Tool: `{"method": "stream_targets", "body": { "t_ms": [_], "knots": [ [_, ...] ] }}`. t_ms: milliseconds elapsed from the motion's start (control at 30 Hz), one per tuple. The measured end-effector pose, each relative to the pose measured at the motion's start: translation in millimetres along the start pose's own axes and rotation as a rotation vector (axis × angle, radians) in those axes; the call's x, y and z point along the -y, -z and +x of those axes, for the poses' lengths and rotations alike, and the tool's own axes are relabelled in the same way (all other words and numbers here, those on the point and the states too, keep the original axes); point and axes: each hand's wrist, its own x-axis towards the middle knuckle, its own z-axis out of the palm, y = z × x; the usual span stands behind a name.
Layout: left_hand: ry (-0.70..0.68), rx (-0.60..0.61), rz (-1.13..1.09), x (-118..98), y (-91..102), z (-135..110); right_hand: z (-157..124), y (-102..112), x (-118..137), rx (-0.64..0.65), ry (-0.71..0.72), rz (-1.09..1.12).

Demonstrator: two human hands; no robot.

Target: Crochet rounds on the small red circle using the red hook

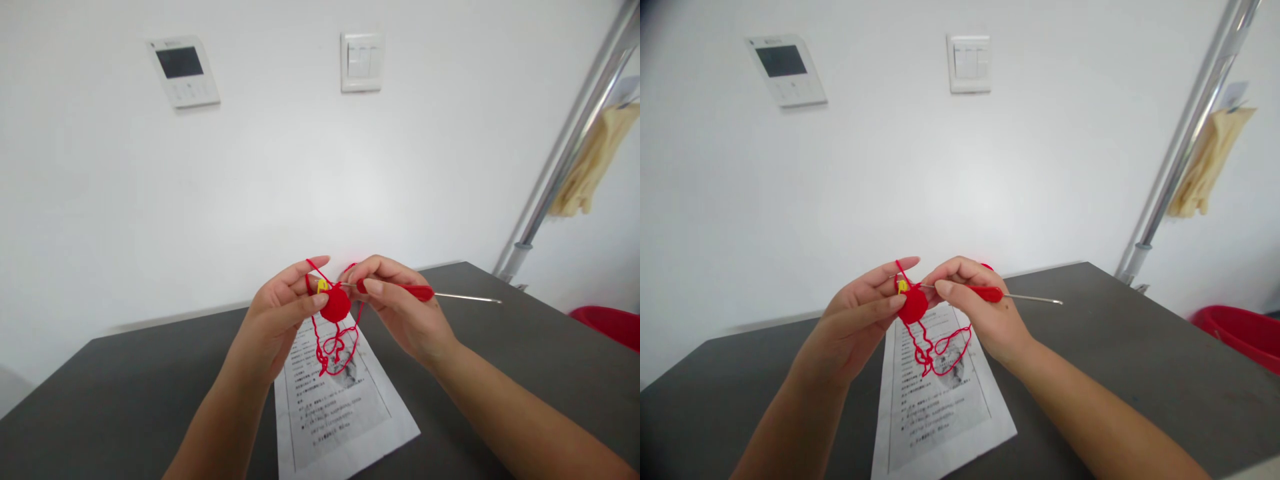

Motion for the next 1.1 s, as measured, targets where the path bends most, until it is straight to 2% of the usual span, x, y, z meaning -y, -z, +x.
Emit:
{"method": "stream_targets", "body": {
  "t_ms": [167,467,633,900,1100],
  "knots": [
    [-0.038,-0.027,0.055,-2,1.5,-2,-2,4,-1,0.014,0.149,-0.128],
    [-0.033,-0.010,0.052,-3,3.5,-2,-1,7,3,-0.015,0.142,-0.076],
    [-0.049,-0.025,0.088,-6,3.5,-3,-3,6,6,-0.015,0.198,-0.125],
    [-0.195,-0.027,0.122,-3,7.6,-1,-8,12,11,0.081,0.487,-0.542],
    [-0.204,-0.033,0.168,-1,11.0,-2,-7,12,14,0.116,0.645,-0.616]
  ]
}}
